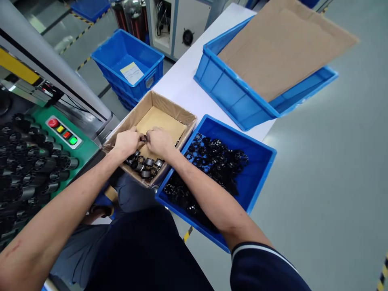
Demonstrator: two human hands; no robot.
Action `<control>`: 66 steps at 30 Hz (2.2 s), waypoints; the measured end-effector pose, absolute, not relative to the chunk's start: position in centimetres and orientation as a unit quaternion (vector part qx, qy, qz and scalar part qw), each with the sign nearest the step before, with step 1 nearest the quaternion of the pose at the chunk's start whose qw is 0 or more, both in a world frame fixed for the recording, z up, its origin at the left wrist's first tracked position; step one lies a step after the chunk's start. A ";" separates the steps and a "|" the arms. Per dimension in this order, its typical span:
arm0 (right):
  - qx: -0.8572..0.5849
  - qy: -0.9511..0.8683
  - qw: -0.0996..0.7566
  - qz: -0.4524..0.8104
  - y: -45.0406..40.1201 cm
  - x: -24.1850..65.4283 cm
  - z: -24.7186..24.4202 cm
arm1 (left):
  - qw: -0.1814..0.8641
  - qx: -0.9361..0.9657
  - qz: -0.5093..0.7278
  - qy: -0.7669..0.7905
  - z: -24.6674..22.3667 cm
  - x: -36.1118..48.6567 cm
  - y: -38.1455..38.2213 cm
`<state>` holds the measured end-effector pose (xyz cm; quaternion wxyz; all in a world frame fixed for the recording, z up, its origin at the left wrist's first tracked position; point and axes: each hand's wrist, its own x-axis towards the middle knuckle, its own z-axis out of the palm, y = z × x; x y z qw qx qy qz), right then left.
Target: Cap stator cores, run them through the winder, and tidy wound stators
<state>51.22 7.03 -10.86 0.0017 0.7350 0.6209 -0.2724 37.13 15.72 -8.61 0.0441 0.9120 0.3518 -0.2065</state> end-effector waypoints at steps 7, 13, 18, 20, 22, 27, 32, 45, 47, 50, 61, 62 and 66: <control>0.611 0.679 0.099 -0.394 5.3 51.1 -11.2 | -0.007 0.919 -0.212 0.333 -8.7 35.0 14.1; 0.724 0.633 0.087 -0.260 4.5 50.2 -10.6 | -0.029 0.914 -0.213 0.343 -8.7 34.7 13.5; 0.768 0.591 0.096 -0.228 4.1 49.7 -9.9 | -0.021 0.914 -0.197 0.354 -8.4 34.1 12.8; 0.769 0.586 0.105 -0.231 3.6 49.5 -9.6 | -0.008 0.917 -0.181 0.355 -8.6 33.9 12.6; 0.753 0.594 0.120 -0.255 3.1 49.4 -9.5 | 0.012 0.920 -0.160 0.358 -9.1 33.8 12.7; 0.686 0.635 0.128 -0.331 2.7 49.6 -10.0 | 0.071 0.917 -0.118 0.374 -10.6 34.6 13.5; 0.711 0.639 0.044 -0.291 3.4 48.5 -10.9 | 0.105 0.912 -0.051 0.393 -9.3 33.8 11.7; 0.778 0.589 -0.028 -0.218 5.5 47.7 -10.9 | 0.233 0.794 0.267 0.494 -10.0 11.2 -7.5; 0.787 0.581 -0.014 -0.210 5.7 46.9 -10.9 | 0.223 0.762 0.272 0.544 -10.6 8.3 -8.9; 0.806 0.559 0.018 -0.191 5.8 45.8 -10.8 | 0.213 0.711 0.287 0.606 -10.9 4.9 -9.8; 0.755 0.617 0.075 -0.210 7.1 46.7 -11.4 | 0.088 0.611 0.421 0.664 -8.0 -2.6 -9.0; 0.750 0.619 0.081 -0.218 7.4 46.8 -11.5 | 0.073 0.588 0.433 0.679 -7.7 -3.1 -9.0; 0.746 0.616 0.096 -0.234 8.4 46.1 -10.7 | 0.014 0.490 0.514 0.704 -6.5 -4.2 -7.5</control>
